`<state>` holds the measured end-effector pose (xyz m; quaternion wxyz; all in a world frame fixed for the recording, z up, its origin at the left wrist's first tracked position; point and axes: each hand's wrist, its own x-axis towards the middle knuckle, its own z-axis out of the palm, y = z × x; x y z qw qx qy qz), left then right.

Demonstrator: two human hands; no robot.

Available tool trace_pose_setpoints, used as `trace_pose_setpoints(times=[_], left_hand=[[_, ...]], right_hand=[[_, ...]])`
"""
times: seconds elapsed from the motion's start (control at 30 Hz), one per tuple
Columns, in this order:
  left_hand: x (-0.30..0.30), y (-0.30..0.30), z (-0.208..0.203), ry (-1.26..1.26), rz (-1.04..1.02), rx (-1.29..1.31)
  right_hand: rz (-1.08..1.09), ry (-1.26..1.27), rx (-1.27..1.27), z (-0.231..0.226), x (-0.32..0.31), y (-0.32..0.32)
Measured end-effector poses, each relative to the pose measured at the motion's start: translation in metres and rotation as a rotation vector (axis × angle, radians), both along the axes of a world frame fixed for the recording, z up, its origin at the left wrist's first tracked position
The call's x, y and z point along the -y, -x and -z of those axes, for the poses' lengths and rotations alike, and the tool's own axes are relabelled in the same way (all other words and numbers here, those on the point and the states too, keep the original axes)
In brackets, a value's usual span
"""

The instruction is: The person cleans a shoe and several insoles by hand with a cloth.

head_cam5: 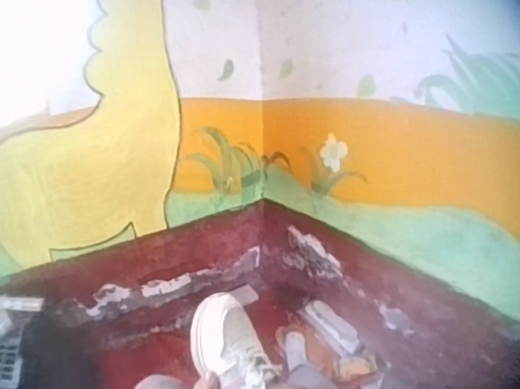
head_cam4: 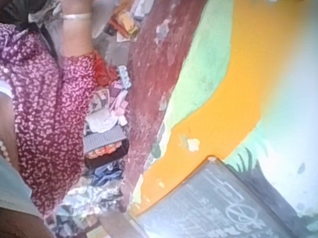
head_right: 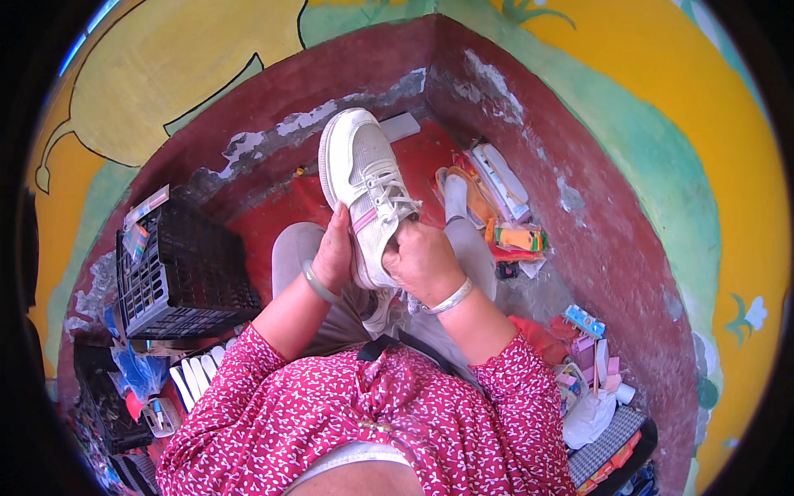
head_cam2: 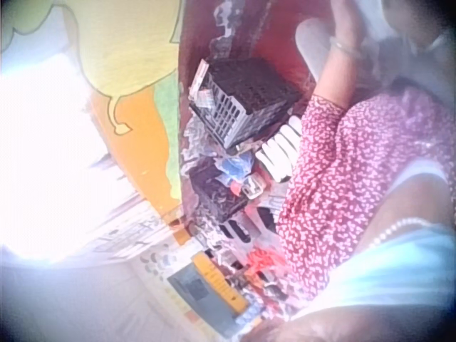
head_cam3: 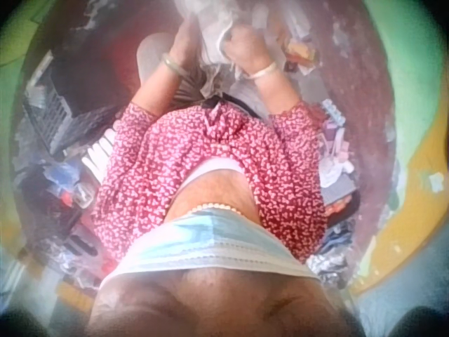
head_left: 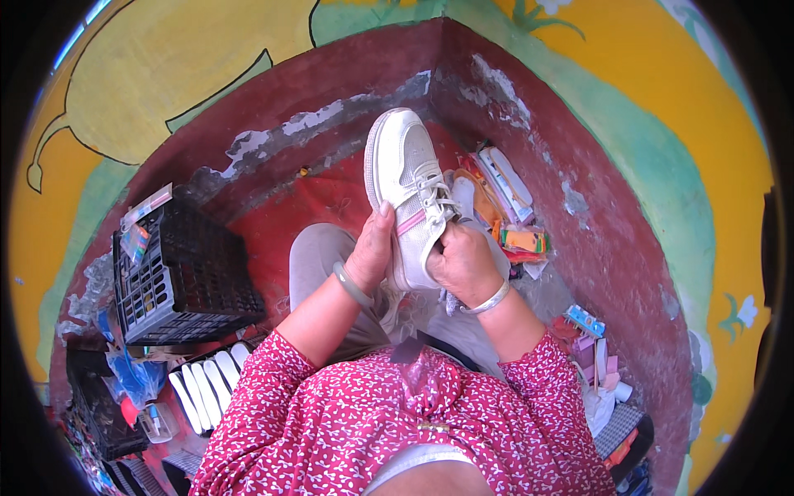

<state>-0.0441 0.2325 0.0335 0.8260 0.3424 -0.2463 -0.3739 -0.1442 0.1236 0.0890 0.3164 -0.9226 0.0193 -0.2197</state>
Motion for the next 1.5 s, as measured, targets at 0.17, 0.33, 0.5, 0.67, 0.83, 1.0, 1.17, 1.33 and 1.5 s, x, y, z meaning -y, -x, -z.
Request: trace_pose_setpoints(times=[0.17,0.33,0.5,0.67,0.83,1.0,1.17,1.33,1.5], left_hand=[[0.004,-0.001,0.014,-0.038,0.002,0.028],[0.008,0.006,0.009,-0.039,-0.021,0.037],[0.005,0.004,-0.002,-0.038,0.025,-0.021],[0.003,0.001,0.002,-0.008,0.014,0.021],[-0.018,-0.012,-0.008,0.05,-0.057,-0.056],[-0.036,-0.031,-0.02,0.095,-0.26,-0.002],[-0.035,-0.029,-0.021,0.104,-0.166,-0.001],[-0.031,-0.015,-0.026,0.052,-0.15,0.023],[-0.031,-0.012,-0.026,0.093,-0.184,-0.052]], right_hand=[[0.041,0.177,-0.043,0.012,0.0,0.003],[0.294,0.011,0.308,0.022,-0.006,-0.004],[0.04,0.161,0.079,0.018,-0.001,-0.006],[0.015,-0.005,0.212,0.017,-0.01,-0.011],[-0.217,-0.416,-0.099,-0.004,0.002,-0.002],[-0.373,-0.132,0.045,-0.034,0.017,0.023],[-0.367,0.161,-0.007,-0.024,-0.013,0.021],[-0.424,0.105,-0.02,-0.001,-0.017,0.012],[-0.484,0.008,0.059,0.003,-0.017,0.009]])
